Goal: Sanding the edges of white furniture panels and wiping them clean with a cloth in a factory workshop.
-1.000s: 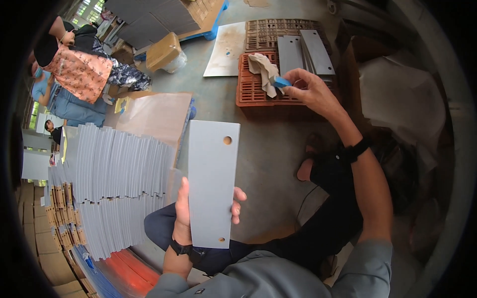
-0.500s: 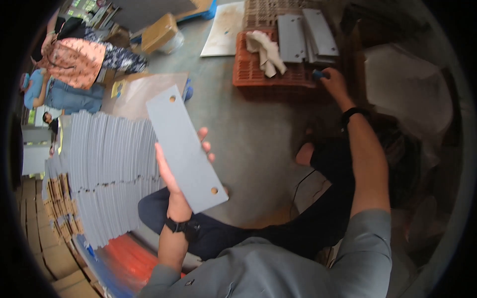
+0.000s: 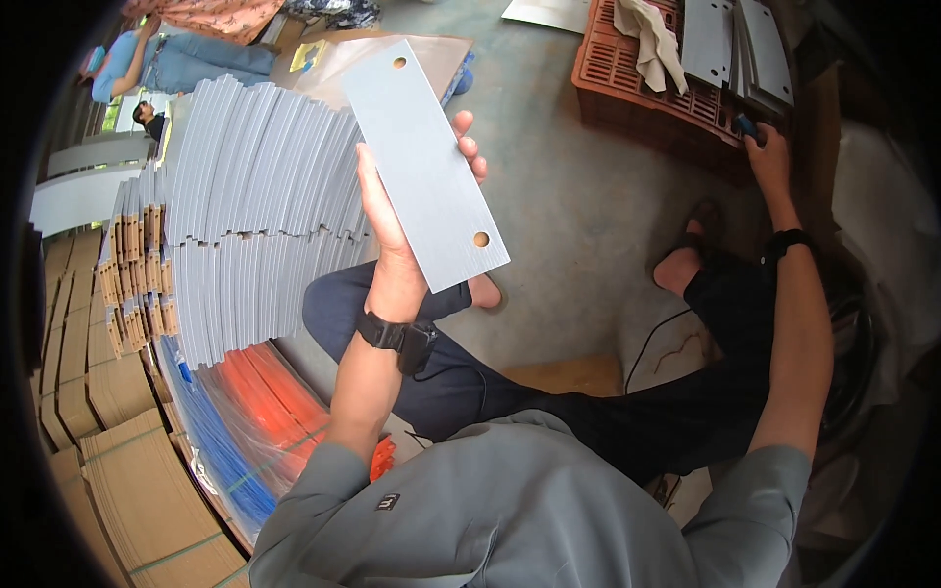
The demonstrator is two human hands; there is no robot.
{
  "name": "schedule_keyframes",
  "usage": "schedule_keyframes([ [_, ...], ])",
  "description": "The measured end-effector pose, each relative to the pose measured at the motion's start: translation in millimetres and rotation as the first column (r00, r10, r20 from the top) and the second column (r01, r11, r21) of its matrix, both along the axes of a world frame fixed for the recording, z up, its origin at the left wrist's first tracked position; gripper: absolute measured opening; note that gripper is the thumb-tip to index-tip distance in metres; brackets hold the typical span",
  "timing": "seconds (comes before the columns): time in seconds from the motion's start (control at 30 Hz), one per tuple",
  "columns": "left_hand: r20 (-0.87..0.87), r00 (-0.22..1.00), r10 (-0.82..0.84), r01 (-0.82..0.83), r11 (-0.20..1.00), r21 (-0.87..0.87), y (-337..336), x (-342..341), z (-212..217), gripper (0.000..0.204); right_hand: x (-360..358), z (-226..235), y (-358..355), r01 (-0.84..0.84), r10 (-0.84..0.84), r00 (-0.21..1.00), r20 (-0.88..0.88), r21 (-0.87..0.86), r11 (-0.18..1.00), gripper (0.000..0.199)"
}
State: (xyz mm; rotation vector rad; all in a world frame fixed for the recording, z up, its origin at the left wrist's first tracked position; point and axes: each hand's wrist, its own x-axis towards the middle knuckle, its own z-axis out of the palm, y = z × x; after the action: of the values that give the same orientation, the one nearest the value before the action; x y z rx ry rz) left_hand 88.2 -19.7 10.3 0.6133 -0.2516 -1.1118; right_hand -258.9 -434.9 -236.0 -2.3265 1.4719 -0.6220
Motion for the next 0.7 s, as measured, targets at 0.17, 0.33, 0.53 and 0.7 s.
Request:
schedule_keyframes([
  [0.17, 0.009, 1.0, 0.018, -0.017, 0.996, -0.083, 2, 6, 3, 0.083, 62, 62, 51, -0.371, 0.345, 0.893, 0.29, 0.039, 0.928, 0.029],
  [0.33, 0.006, 0.997, 0.08, -0.079, 0.994, -0.08, 7, -1, 9, 0.079, 43, 41, 50, -0.078, 0.069, 0.991, 0.118, 0.072, 0.994, 0.032],
  [0.53, 0.029, 0.997, 0.068, -0.068, 0.998, 0.013, 13, -5, 4, 0.078, 9, 21, 40, 0.188, -0.188, 0.976, 0.111, 0.015, 0.982, 0.043],
  [0.7, 0.001, 0.999, 0.041, -0.041, 0.999, -0.028, 7, -3, 3, 0.077, 21, 1, 26, 0.172, -0.167, 0.983, 0.07, -0.065, 0.983, 0.047],
])
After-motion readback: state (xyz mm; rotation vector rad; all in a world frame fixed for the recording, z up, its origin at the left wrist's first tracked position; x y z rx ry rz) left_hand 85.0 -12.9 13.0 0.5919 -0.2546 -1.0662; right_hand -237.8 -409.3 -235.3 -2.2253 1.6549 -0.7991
